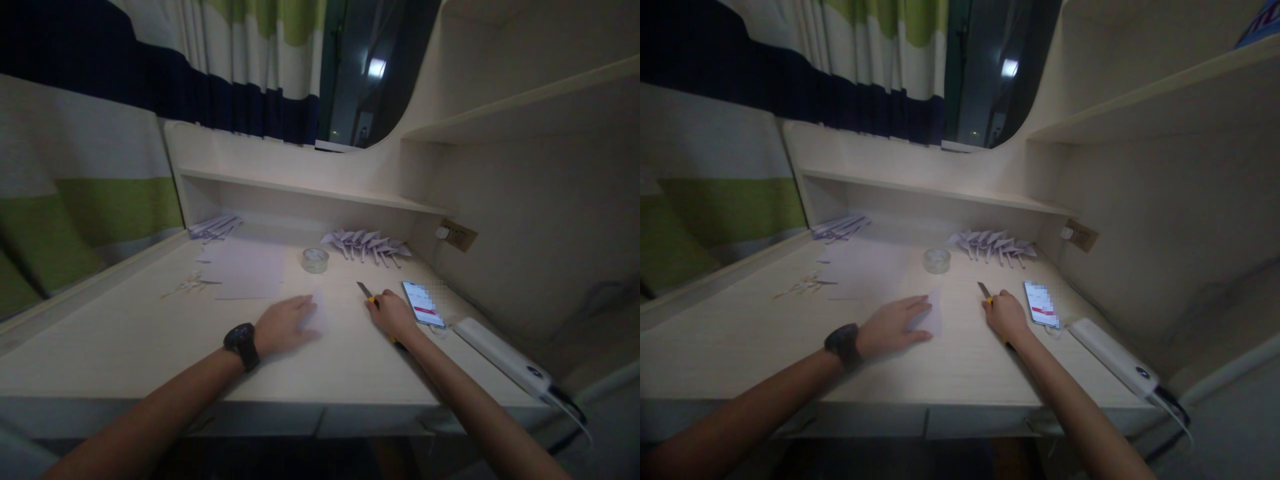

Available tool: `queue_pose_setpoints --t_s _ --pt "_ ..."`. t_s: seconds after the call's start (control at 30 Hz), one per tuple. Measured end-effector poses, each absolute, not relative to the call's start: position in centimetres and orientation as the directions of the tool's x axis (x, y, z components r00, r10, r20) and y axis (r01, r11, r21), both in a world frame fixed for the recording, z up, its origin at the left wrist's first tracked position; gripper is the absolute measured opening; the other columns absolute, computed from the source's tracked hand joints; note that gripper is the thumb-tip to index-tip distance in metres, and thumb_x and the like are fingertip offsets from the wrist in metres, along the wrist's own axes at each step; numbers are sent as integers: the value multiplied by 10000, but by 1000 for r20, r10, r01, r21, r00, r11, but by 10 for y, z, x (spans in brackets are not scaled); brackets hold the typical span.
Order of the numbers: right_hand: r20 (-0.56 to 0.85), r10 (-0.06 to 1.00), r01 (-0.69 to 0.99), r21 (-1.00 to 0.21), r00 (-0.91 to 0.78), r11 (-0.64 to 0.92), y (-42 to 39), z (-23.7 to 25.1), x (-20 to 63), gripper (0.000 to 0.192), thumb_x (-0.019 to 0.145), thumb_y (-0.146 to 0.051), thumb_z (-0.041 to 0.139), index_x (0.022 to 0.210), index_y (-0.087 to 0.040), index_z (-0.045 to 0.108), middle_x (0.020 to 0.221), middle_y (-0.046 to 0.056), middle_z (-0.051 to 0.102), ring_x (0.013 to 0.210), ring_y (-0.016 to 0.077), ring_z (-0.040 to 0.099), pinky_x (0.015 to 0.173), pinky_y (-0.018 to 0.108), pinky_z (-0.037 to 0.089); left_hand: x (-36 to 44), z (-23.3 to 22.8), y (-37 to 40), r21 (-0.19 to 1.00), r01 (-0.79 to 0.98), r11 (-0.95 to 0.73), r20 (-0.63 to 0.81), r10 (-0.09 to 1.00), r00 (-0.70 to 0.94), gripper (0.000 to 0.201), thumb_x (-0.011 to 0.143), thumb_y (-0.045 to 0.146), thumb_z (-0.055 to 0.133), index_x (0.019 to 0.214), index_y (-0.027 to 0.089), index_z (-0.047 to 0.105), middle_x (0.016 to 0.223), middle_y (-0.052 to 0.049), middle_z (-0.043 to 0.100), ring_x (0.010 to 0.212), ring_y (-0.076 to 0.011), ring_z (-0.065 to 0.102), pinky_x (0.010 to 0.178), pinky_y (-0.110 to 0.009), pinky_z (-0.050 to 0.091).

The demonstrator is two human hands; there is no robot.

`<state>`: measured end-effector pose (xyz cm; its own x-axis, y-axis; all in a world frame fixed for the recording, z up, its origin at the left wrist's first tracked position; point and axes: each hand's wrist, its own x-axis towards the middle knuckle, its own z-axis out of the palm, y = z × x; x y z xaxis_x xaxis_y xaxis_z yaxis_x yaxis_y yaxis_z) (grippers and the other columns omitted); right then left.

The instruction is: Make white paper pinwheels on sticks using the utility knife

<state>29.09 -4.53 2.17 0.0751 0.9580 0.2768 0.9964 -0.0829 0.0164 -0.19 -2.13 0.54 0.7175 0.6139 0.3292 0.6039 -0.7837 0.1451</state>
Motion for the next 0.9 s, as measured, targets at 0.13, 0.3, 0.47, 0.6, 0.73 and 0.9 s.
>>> queue_pose_setpoints --t_s 0.13,0.3,0.47,0.6,0.73,0.9 --pt "252 940 969 29 231 -246 -11 24 286 410 904 -391 439 960 -73 692 988 194 640 893 256 627 744 298 433 -1 6 -25 182 606 -774 316 630 710 584 864 575 448 1310 200 476 1424 -113 422 1271 -247 434 1039 -380 343" --pt "247 917 944 20 314 -329 8 25 284 375 899 -344 453 1026 -70 674 1047 224 628 965 283 615 751 312 444 0 9 -30 176 594 -785 329 616 716 533 875 544 457 1268 188 504 1405 -119 446 1259 -247 448 1026 -379 361" --pt "249 915 942 24 318 -334 3 24 285 390 903 -381 449 1011 -80 672 1038 218 631 971 285 612 757 323 445 2 10 -30 153 578 -802 370 588 719 523 871 538 472 1250 179 504 1381 -119 474 1239 -245 469 1026 -376 368" --pt "365 892 950 57 267 -308 -7 29 282 387 905 -398 451 1051 -93 640 1020 196 637 991 289 589 789 345 434 1 9 -27 147 569 -809 413 573 708 530 894 522 436 1254 139 504 1355 -142 496 1234 -253 469 1038 -380 360" --pt "414 909 998 14 55 -66 -17 34 266 305 913 -309 436 1033 -133 654 1012 142 658 1015 252 574 852 334 420 1 9 -21 210 557 -803 473 583 661 559 898 523 426 1294 131 472 1367 -141 484 1257 -238 446 1055 -371 347" --pt "341 885 856 -299 -316 421 -25 25 235 332 890 -368 497 1076 -151 665 1109 104 661 1030 196 590 915 296 420 -2 13 -10 336 591 -733 538 665 519 596 881 545 441 1308 130 464 1360 -138 495 1252 -232 455 1049 -380 358"
